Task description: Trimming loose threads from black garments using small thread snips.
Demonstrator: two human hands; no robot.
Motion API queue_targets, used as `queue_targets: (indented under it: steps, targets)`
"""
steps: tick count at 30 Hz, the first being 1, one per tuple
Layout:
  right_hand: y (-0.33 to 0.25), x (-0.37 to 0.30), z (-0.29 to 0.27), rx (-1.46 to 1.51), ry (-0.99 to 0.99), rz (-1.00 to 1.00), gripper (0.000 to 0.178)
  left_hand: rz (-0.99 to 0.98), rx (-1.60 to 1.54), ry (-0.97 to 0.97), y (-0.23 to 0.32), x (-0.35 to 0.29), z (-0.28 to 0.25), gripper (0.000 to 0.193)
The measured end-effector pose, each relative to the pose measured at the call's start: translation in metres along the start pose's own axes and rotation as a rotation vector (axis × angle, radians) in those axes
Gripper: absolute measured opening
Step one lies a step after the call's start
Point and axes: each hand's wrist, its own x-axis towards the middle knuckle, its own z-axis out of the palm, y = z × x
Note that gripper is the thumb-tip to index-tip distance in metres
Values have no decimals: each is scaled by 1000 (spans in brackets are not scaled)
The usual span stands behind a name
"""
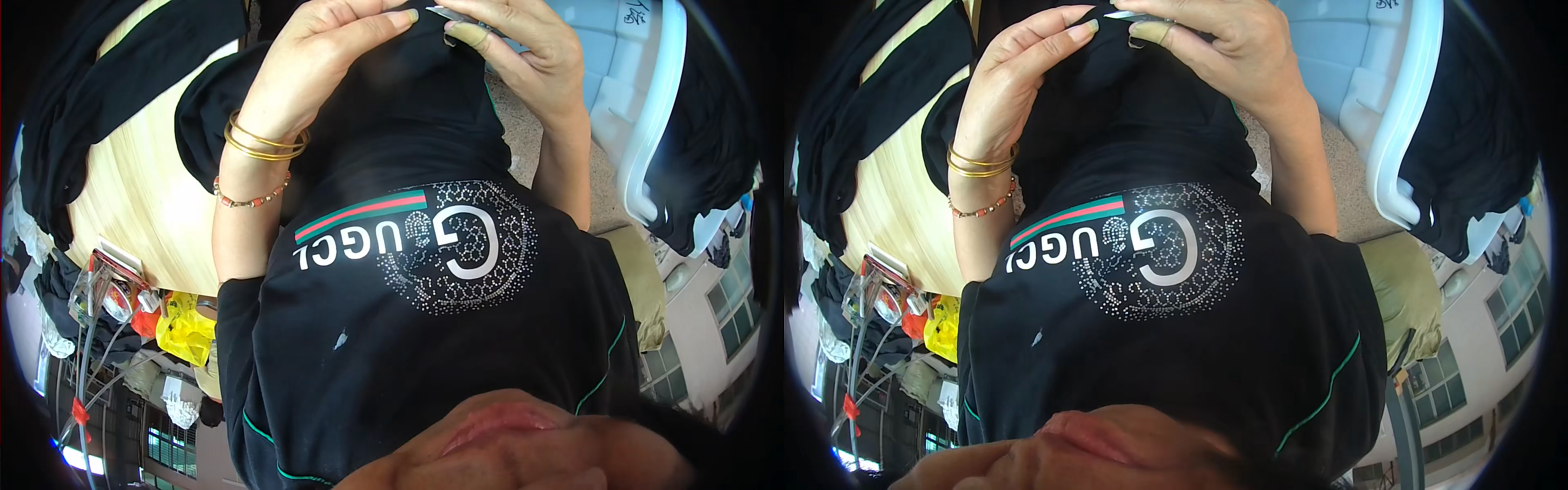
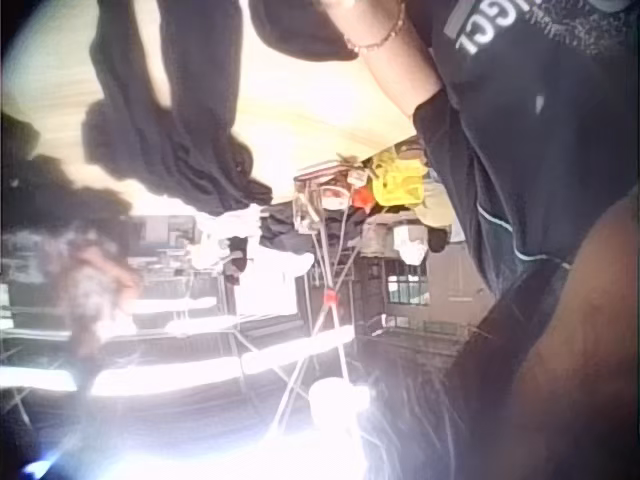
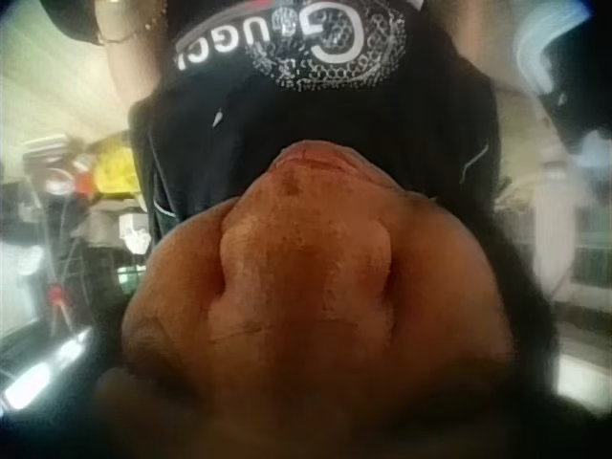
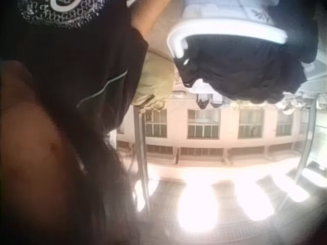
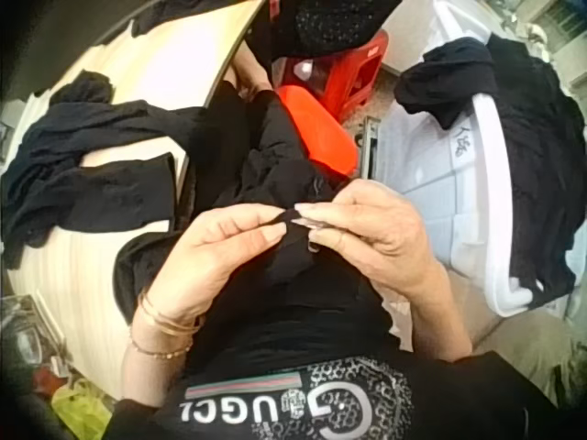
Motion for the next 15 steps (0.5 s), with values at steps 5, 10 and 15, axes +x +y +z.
queue_targets:
  steps: [5,10,15]
  targets:
    - [-62,39,-6,-371,-209,740,35,28,3,27,2,3,4,23]
    - [-24,1,-16,105,-110,746,10,44,157,-4,-3,-2,-8,26]
    - [-34,22,-24,-145,96,871,9,133,463,55,-12,-10,-47,33]
